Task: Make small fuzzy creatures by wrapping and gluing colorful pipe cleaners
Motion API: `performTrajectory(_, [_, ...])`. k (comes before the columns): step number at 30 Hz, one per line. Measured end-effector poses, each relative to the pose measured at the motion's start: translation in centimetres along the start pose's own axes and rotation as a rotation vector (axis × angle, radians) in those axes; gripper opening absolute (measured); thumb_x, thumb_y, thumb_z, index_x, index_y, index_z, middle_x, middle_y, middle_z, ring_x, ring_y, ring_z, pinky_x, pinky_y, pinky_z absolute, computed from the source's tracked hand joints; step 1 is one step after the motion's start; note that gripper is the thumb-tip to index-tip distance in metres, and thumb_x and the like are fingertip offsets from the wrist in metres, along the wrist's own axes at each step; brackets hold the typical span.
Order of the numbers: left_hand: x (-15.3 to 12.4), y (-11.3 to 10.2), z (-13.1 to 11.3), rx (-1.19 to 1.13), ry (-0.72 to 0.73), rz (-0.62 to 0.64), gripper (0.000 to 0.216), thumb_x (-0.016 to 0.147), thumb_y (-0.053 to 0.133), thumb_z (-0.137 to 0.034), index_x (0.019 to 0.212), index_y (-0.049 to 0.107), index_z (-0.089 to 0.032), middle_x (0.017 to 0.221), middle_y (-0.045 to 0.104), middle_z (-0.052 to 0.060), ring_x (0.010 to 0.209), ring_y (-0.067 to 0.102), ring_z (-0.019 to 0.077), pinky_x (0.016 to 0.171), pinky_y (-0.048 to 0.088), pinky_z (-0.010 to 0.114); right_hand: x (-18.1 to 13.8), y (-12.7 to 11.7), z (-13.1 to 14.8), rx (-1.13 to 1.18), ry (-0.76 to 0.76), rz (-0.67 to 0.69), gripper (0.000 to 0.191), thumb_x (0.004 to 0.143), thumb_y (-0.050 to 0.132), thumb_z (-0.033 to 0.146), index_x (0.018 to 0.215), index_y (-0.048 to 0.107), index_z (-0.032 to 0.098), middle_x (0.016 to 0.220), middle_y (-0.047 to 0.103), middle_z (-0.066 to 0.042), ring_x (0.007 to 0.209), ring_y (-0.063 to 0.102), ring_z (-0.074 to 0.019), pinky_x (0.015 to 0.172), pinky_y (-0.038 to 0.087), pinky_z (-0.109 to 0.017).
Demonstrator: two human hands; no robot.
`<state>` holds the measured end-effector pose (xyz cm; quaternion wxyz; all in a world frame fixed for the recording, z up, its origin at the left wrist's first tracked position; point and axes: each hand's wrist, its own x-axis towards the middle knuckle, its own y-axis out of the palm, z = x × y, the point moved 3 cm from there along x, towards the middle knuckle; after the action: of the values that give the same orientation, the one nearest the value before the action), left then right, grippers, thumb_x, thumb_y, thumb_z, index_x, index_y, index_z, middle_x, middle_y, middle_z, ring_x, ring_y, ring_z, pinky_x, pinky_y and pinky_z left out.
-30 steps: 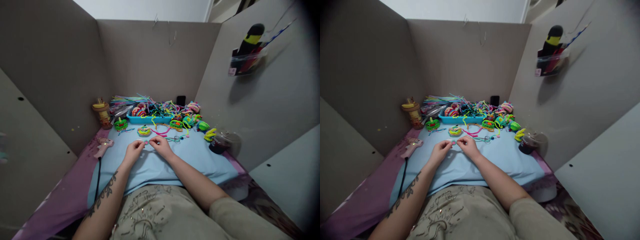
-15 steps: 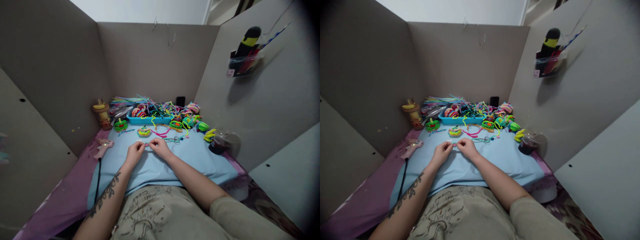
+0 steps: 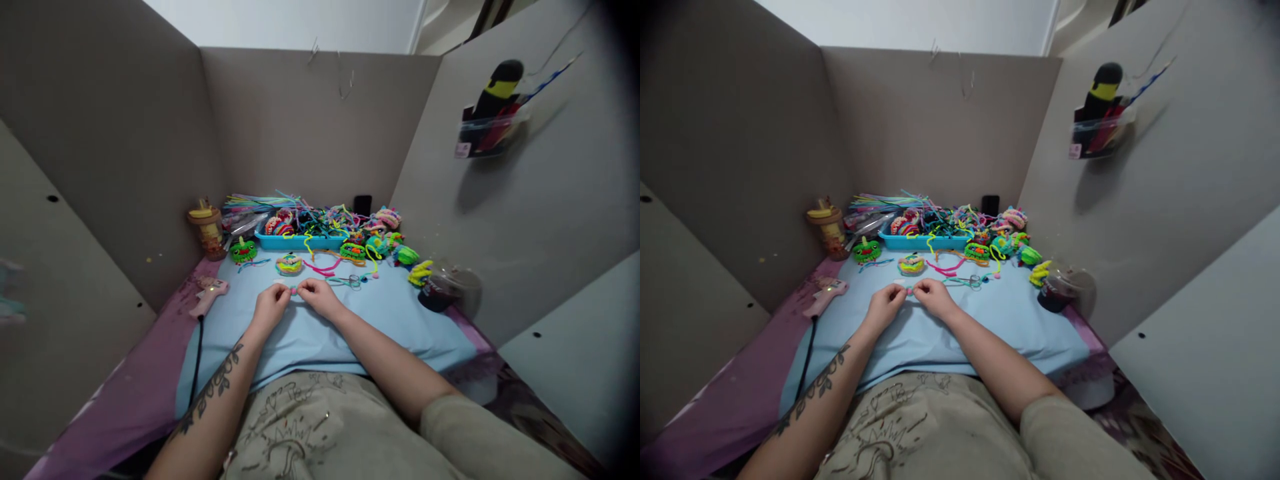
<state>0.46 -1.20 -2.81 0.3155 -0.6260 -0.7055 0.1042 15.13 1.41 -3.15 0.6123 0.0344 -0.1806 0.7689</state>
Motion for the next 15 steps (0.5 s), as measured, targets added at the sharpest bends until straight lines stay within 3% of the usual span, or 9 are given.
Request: performTrajectory(15, [0.02, 0.08, 0.38, -0.016, 0.004, -0.008, 0.027, 0.078, 0.049, -0.036, 0.072, 0.064, -0.015, 0.060, 0.059, 0.000, 0.056, 0.050, 0.0116, 0.055, 0.035, 0.022, 0.05, -0.28, -0.44, 0.048, 0.094, -0.030, 0.022, 0.065, 0.066, 0.036, 0.064, 0.063, 0.014, 0.057, 0.058, 0.001, 0.053, 0.047, -0.0097, 0.053, 0.034, -0.022])
